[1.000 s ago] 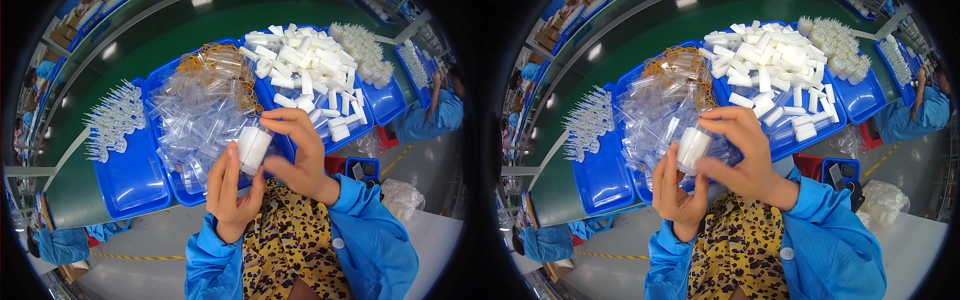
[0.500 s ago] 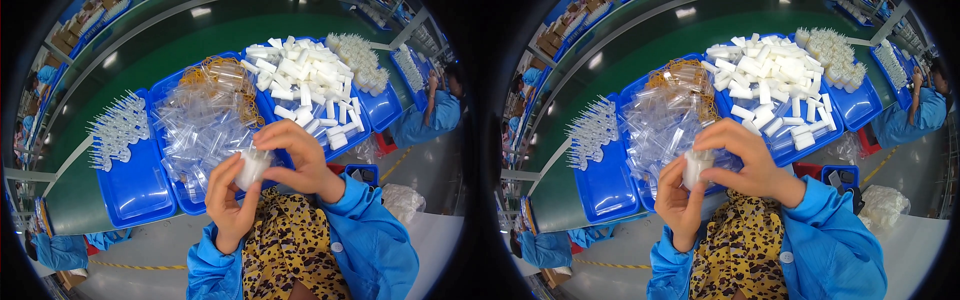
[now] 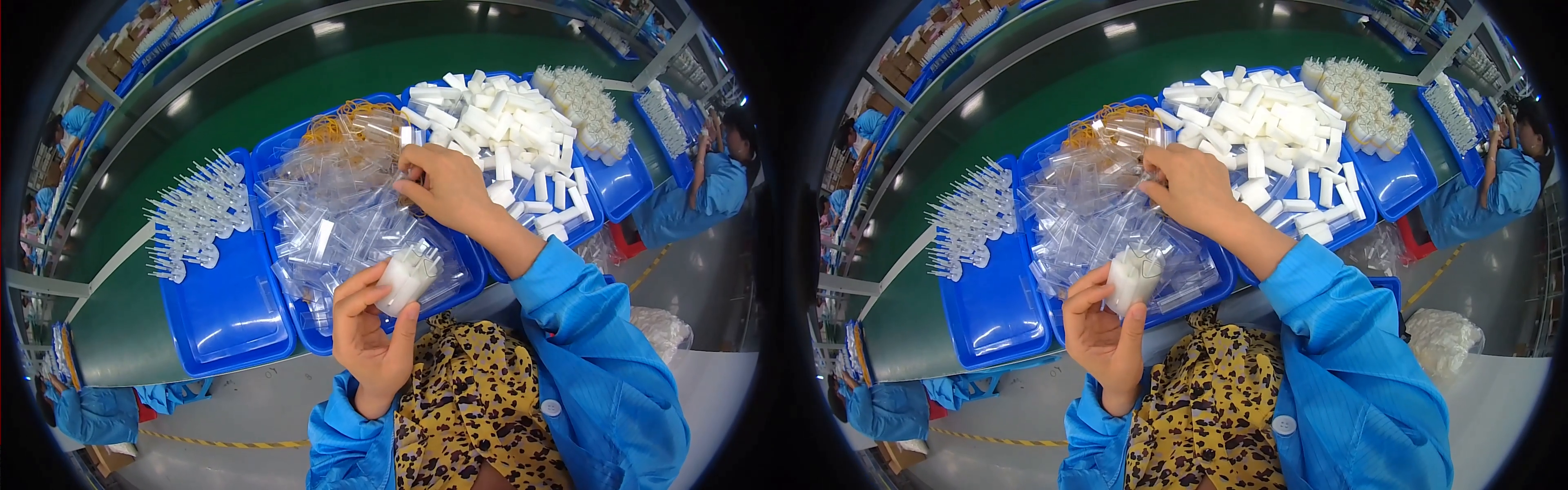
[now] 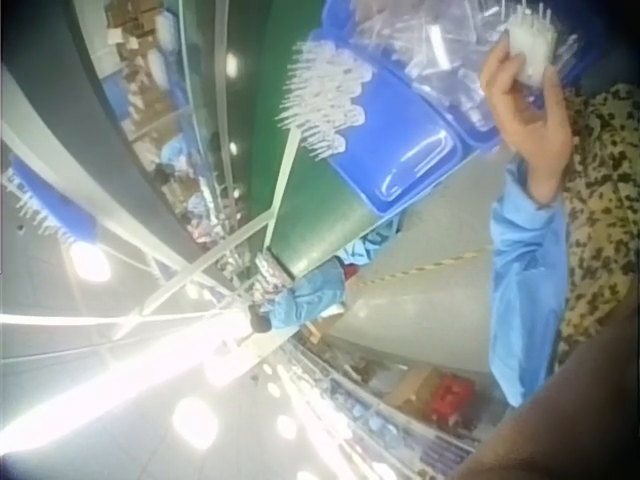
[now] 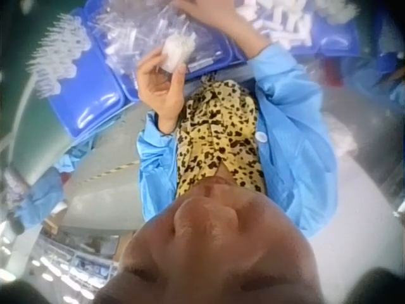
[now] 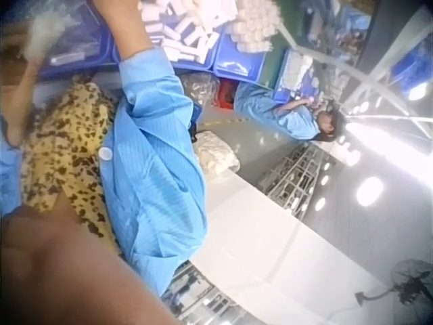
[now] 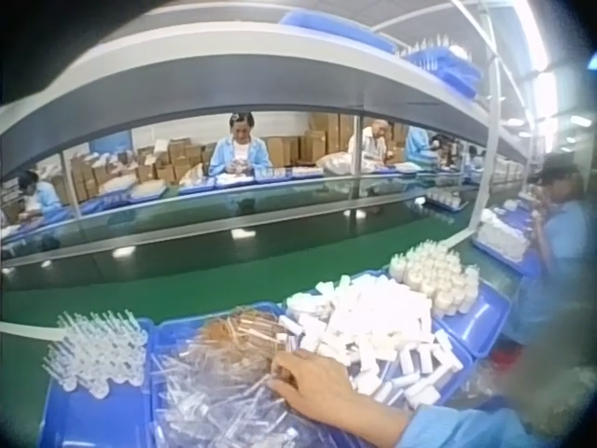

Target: The person assembles cylindrical components by sliding white foam cylinders and plastic stems into clear plastic sleeves, grouping them into bundles, and securing each bundle with a rubber band by hand.

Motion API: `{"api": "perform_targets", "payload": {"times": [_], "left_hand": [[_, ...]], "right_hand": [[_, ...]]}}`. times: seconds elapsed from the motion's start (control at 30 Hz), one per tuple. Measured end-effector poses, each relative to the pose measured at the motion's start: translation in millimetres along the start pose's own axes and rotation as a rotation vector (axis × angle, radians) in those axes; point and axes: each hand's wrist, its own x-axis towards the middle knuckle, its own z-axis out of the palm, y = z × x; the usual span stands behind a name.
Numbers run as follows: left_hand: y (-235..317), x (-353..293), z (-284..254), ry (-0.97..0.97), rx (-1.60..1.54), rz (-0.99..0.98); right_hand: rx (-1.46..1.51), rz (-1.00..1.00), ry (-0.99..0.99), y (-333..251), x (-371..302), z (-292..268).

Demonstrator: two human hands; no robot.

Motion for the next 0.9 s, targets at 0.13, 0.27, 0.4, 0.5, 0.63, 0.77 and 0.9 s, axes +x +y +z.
{"api": "perform_targets", "payload": {"times": [0.13, 0.27, 0.4, 0.5, 0.63, 0.77, 0.9], "left_hand": [[0.6, 0.7, 1.5, 0.019, 0.021, 0.008], [-0.2, 0.8, 0.6, 0.034, 0.085, 0.035], [-0.9, 1.7, 5.2, 0.020, 0.111, 0.048], [1.4, 1.3, 10.8, 0.020, 0.136, 0.049], [-3.2, 2.5, 13.2, 0.015, 0.312, 0.108], [0.4, 3.9, 18.7, -0.062, 0.451, 0.179], [1.3, 5.3, 21.8, -0.048, 0.513, 0.214]], "right_hand": [[0.303, 0.072, -0.057, 13.3, -10.8, -13.7], [1.037, 0.228, 0.072, 19.0, -28.8, -40.6], [1.431, 0.230, 0.027, 28.0, -45.1, -51.5], [1.583, 0.222, -0.004, 27.7, -52.0, -55.1], [1.379, 0.259, -0.081, 9.4, -63.7, -66.4], [0.894, 0.175, -0.146, -24.1, -75.9, -70.9], [0.723, 0.092, -0.164, -35.5, -76.8, -69.7]]}}
